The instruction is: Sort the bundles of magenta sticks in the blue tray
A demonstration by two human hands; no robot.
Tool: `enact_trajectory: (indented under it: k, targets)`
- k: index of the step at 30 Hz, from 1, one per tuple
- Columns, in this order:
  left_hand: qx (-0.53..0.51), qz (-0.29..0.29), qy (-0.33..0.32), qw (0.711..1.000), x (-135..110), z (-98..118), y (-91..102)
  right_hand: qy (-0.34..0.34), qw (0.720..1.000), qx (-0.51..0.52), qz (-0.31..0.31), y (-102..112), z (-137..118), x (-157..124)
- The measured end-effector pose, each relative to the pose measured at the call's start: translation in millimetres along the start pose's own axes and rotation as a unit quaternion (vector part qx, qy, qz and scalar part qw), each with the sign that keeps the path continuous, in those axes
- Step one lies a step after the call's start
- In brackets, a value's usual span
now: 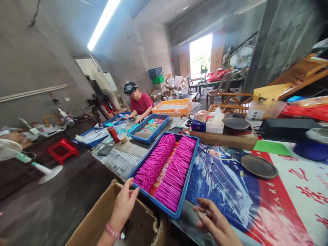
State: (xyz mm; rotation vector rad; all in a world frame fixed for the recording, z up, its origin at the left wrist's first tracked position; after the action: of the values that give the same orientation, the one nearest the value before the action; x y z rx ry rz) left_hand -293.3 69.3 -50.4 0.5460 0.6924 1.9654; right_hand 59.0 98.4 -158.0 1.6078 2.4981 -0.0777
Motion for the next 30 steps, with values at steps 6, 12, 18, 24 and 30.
enact_trajectory:
  k: [6,12,18,24,30]
  targets:
    - [0.048,0.065,-0.029,0.996,81.9,-10.0,6.2,-0.118,0.98,0.155,0.041,-27.2,-3.0,57.1]
    - [0.047,0.04,-0.001,0.998,113.8,-18.3,-10.4,-0.047,0.986,0.148,0.067,-33.8,-14.8,79.5]
    - [0.048,0.033,0.025,0.998,125.4,-17.2,-21.6,-0.034,0.985,0.138,0.1,-34.8,-14.6,87.9]
    - [0.057,0.027,0.01,0.998,133.9,-13.3,-24.9,-0.019,0.983,0.133,0.123,-31.8,-21.5,97.1]
    - [0.08,0.033,-0.001,0.996,141.5,-13.3,-29.3,0.004,0.981,0.145,0.127,-24.2,-24.3,107.0]
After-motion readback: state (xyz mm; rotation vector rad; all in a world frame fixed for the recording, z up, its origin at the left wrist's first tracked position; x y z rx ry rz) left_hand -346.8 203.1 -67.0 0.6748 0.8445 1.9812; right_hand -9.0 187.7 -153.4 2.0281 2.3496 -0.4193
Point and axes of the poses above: each hand's wrist, its own x-axis towards the middle knuckle, its own y-axis out of the back of the hand, z = x × y, the point moved 10 cm from there along x, towards the middle knuckle, and after that the axes turned 11 degrees about -x, right-handed, at the moved point
